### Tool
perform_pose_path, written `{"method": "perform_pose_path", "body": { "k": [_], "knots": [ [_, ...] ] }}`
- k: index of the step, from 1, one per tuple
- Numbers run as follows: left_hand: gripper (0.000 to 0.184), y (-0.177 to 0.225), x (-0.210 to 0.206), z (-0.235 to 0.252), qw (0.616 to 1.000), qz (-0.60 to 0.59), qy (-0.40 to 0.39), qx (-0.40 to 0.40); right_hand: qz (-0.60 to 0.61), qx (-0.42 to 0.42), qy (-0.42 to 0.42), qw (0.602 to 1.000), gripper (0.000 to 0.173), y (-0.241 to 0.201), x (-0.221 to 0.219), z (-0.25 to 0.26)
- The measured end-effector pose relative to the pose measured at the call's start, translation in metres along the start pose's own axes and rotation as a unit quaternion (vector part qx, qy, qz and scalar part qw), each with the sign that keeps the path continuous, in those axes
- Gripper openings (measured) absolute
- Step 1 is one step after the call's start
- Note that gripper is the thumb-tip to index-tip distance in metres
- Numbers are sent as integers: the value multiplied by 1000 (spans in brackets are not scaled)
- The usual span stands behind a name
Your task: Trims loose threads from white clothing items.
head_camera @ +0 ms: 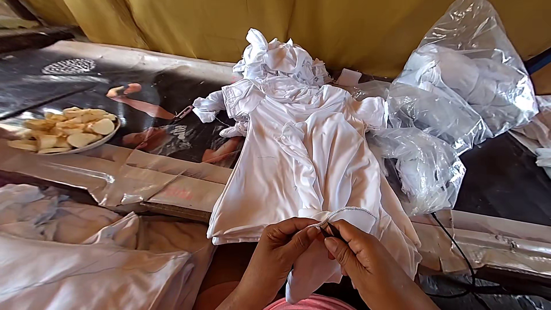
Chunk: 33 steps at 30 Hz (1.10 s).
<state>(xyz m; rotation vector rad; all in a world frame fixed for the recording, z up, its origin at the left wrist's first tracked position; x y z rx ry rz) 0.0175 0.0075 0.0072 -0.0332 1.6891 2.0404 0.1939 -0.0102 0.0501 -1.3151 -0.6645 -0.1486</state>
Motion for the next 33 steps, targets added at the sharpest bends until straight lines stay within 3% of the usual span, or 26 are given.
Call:
{"method": "perform_pose_path", "body": {
  "k": [24, 29, 33],
  "knots": [
    [17, -2, -1, -4, 1000, -13, 7, 7, 87, 67, 65, 992, 25, 10, 4, -1],
    [12, -1, 14, -14, 994, 22, 104, 30, 53, 71, 214, 973, 13, 35, 32, -14],
    [17, -2, 27, -23, 982, 53, 166, 69, 79, -16, 192, 978, 39, 56, 39, -21]
  ]
}}
Point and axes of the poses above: each hand's wrist, its own z-axis towards the middle knuckle, its own x-axis out of the back of the hand, y = z × x, the point moved 2 cm from there along z, towards the middle knuckle, and after that the axes turned 2 degrees about -y, right-handed, at the moved point
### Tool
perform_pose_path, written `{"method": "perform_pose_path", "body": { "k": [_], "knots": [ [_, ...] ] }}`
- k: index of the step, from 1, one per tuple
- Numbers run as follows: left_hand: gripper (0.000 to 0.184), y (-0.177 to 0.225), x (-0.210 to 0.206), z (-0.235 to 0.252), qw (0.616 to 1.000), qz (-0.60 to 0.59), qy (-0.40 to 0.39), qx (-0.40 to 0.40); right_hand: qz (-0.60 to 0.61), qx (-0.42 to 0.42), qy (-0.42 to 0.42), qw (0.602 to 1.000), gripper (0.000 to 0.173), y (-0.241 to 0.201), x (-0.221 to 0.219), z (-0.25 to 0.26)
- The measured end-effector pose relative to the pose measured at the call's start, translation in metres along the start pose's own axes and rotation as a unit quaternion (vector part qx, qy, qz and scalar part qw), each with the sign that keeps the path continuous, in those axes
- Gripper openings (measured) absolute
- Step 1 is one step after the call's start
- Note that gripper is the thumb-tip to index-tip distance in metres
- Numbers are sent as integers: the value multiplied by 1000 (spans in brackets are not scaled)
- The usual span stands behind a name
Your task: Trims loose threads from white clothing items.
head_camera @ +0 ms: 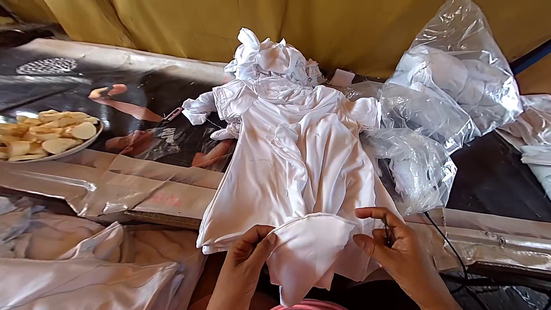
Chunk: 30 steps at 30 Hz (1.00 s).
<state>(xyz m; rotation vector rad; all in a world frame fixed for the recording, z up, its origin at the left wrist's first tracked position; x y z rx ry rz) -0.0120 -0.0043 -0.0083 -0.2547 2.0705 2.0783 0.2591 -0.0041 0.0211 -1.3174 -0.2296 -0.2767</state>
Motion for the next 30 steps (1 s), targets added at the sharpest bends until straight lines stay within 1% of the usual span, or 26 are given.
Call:
{"method": "perform_pose_path", "body": {
  "k": [2, 4, 7, 8, 9, 11, 13, 15, 16, 17, 18, 19, 21, 22, 23, 26, 28, 30],
  "knots": [
    [19, 0, 4, -2, 1000, 9, 3, 11, 31, -7, -34, 999, 37, 2, -5, 0],
    [19, 0, 7, -4, 999, 31, -4, 10, 48, 22, -61, 997, 29, -2, -13, 2],
    [13, 1, 11, -4, 993, 113, -24, -18, 72, 58, -91, 992, 21, -13, -24, 9],
    [11, 1, 13, -3, 986, 158, -26, -37, 75, 68, -98, 990, 19, -17, -27, 13],
    [13, 2, 14, -2, 974, 217, -23, -69, 75, 80, -108, 988, 15, -21, -30, 16],
    [32, 14, 13, -1, 931, 326, -9, -162, 74, 91, -132, 984, 13, -28, -36, 21],
    [38, 37, 4, -1, 905, 350, -29, -240, 70, 98, -154, 981, 14, -35, -42, 23],
    [43, 53, -8, -3, 888, 365, -69, -272, 59, 112, -169, 977, 14, -41, -49, 23],
    [43, 54, -14, -2, 882, 370, -81, -280, 53, 120, -173, 976, 14, -44, -52, 24],
    [35, 52, -18, 0, 882, 368, -89, -282, 46, 126, -173, 976, 14, -45, -53, 25],
    [25, 48, -20, 3, 889, 356, -91, -275, 39, 128, -172, 976, 15, -44, -54, 25],
    [20, 45, -20, 5, 904, 327, -99, -256, 36, 126, -169, 977, 15, -43, -55, 26],
    [15, 42, -13, 8, 955, 196, -137, -173, 48, 103, -174, 978, 17, -37, -53, 28],
    [13, 41, -10, 8, 973, 131, -145, -120, 61, 82, -181, 978, 18, -33, -52, 28],
    [12, 39, -6, 7, 983, 75, -149, -76, 79, 57, -191, 977, 20, -30, -51, 28],
    [15, 31, 0, 5, 991, -24, -131, 6, 160, -26, -203, 966, 24, -29, -48, 29],
    [18, 28, 5, 2, 992, -39, -118, 33, 223, -65, -200, 952, 25, -30, -48, 31],
    [20, 26, 9, 0, 992, -14, -119, 35, 253, -72, -209, 942, 27, -31, -49, 33]
  ]
}}
Point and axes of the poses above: each hand's wrist, its own z-axis towards the middle knuckle, its own x-axis out of the back of the hand, y = z × x, the point moved 2 cm from there along z, towards the middle knuckle, and after that the axes turned 2 degrees about -y, right-handed, at the moved point
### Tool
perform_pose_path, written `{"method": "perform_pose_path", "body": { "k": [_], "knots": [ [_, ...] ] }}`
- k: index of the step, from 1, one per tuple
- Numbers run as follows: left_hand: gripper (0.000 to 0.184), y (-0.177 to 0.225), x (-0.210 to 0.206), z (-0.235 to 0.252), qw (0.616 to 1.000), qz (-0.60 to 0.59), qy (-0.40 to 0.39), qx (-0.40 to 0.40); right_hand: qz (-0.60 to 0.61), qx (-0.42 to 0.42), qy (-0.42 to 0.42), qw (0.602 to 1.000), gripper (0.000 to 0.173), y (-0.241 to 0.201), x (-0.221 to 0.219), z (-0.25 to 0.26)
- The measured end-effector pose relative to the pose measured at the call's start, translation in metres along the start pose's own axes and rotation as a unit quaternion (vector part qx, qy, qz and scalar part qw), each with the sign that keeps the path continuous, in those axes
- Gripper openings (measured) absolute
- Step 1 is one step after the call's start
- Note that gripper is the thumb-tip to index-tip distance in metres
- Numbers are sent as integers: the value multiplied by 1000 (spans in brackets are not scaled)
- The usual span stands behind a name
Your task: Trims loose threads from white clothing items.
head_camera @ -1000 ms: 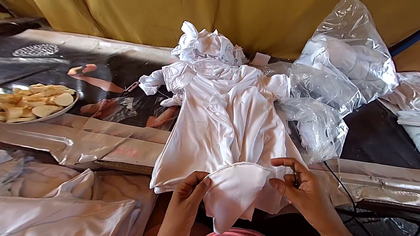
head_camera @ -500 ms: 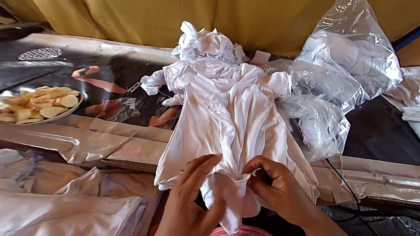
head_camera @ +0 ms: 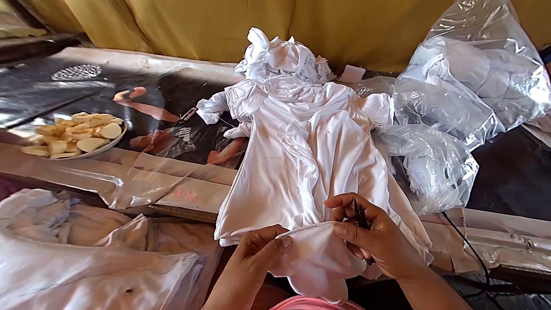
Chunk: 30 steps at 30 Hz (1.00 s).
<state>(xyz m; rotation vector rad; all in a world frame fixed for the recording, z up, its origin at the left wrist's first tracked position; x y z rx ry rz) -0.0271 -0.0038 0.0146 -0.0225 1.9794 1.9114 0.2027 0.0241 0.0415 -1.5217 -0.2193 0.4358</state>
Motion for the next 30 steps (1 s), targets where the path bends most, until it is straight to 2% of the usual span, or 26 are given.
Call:
{"method": "perform_pose_path", "body": {
  "k": [3, 5, 6, 7, 11, 15, 18, 30],
  "knots": [
    [16, 0, 2, -1, 989, 137, -8, -46, -23, 3, -20, 1000, 29, 0, -2, 1],
    [34, 3, -2, 2, 973, 212, -18, -90, -46, 11, -32, 998, 29, 0, -4, 2],
    [39, 5, -5, 4, 968, 230, -20, -101, -55, 18, -39, 998, 30, 0, -5, 2],
    [37, 7, -9, 6, 964, 241, -21, -107, -60, 23, -42, 997, 30, 1, -5, 2],
    [11, 4, -22, 12, 975, 191, -15, -117, -112, 72, -16, 991, 21, 2, -4, -2],
    [7, 3, -31, 14, 984, 145, -5, -106, -238, 155, 74, 956, 10, -2, -6, -14],
    [5, 3, -36, 14, 986, 124, 3, -111, -294, 208, 69, 930, 10, -8, -12, -24],
    [7, 3, -48, 14, 981, 152, -3, -122, -323, 176, 97, 925, 13, -4, -14, -26]
  ]
}}
Point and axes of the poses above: each hand's wrist, its own z-axis towards the middle knuckle, its own x-axis out of the back of the hand, y = z × x, the point moved 2 cm from there along z, towards the middle knuckle, and after that the axes turned 2 degrees about -y, right-handed, at the moved point
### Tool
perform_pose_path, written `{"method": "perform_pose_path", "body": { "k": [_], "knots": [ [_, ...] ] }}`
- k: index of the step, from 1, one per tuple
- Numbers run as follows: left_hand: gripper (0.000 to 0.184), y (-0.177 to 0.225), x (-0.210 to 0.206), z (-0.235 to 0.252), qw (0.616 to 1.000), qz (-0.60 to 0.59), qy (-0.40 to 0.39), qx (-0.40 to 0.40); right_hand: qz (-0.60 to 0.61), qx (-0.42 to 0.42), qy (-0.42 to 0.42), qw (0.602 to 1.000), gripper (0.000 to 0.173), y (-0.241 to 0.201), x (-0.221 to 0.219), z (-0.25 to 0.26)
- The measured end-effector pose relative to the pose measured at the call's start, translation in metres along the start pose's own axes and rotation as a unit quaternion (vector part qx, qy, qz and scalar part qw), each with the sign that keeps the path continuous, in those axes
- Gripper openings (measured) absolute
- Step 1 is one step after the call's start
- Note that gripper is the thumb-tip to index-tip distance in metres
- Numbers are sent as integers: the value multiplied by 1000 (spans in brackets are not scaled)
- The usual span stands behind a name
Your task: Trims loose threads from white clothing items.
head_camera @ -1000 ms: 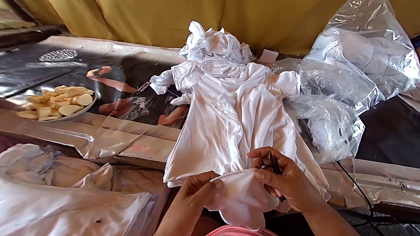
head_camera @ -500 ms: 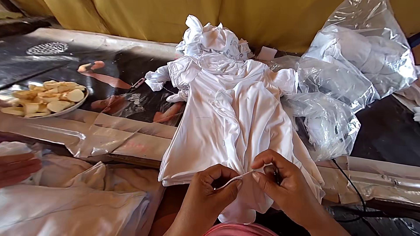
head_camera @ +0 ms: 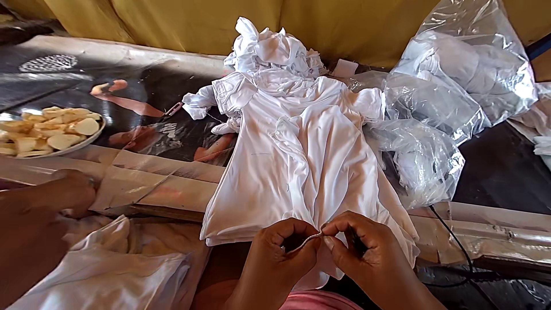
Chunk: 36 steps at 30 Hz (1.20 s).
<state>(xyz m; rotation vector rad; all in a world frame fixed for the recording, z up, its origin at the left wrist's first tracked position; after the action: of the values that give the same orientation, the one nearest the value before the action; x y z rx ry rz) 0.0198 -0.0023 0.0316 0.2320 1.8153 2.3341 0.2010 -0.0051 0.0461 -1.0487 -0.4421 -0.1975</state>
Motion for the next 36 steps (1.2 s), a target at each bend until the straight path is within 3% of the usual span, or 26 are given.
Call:
{"method": "perform_pose_path", "body": {
  "k": [5, 8, 10, 13, 17, 19, 21, 22, 25, 32, 34, 36],
  "knots": [
    [7, 1, -4, 1, 1000, 5, -13, 0, -5, -42, -16, 999, 12, 0, 2, 0],
    [7, 1, -4, 1, 999, 27, -23, 0, 95, -105, -51, 989, 9, 2, 7, -1],
    [8, 0, -3, 2, 998, 46, -29, -9, 203, -160, -67, 964, 10, 5, 13, -4],
    [9, -3, 0, 4, 995, 87, -28, -38, 401, -203, -70, 891, 12, 13, 22, -7],
    [19, -9, -4, 11, 987, 134, -60, -72, 524, -112, -114, 837, 13, 16, 22, -7],
    [21, -11, -4, 16, 980, 159, -81, -90, 449, -63, -163, 876, 13, 17, 24, -6],
    [24, -9, 2, 20, 967, 210, -97, -105, 171, -6, -182, 968, 10, 22, 40, -7],
    [25, -9, 6, 20, 961, 235, -100, -107, 20, 10, -176, 984, 11, 24, 53, -9],
    [24, -11, 17, 22, 958, 250, -114, -88, -228, 38, -128, 965, 13, 40, 98, -18],
    [24, -15, -3, 27, 954, 234, -179, -47, -439, 17, -40, 898, 16, 68, 186, -45],
    [23, -14, -3, 28, 953, 245, -173, -50, -474, -16, -10, 880, 18, 73, 207, -54],
    [22, -14, 5, 28, 952, 260, -154, -45, -477, -140, 23, 867, 13, 68, 236, -62]
  ]
}}
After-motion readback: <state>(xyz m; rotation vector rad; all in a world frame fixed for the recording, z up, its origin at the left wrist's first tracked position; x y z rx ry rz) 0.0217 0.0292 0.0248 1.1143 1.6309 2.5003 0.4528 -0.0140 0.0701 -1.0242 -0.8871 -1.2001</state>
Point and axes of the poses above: each hand's wrist, its own z-axis towards the middle knuckle, its own x-axis out of the back of the hand, y = z × x, the point moved 2 cm from there along z, towards the middle knuckle, and after that the axes turned 2 degrees about -y, right-handed, at the moved point
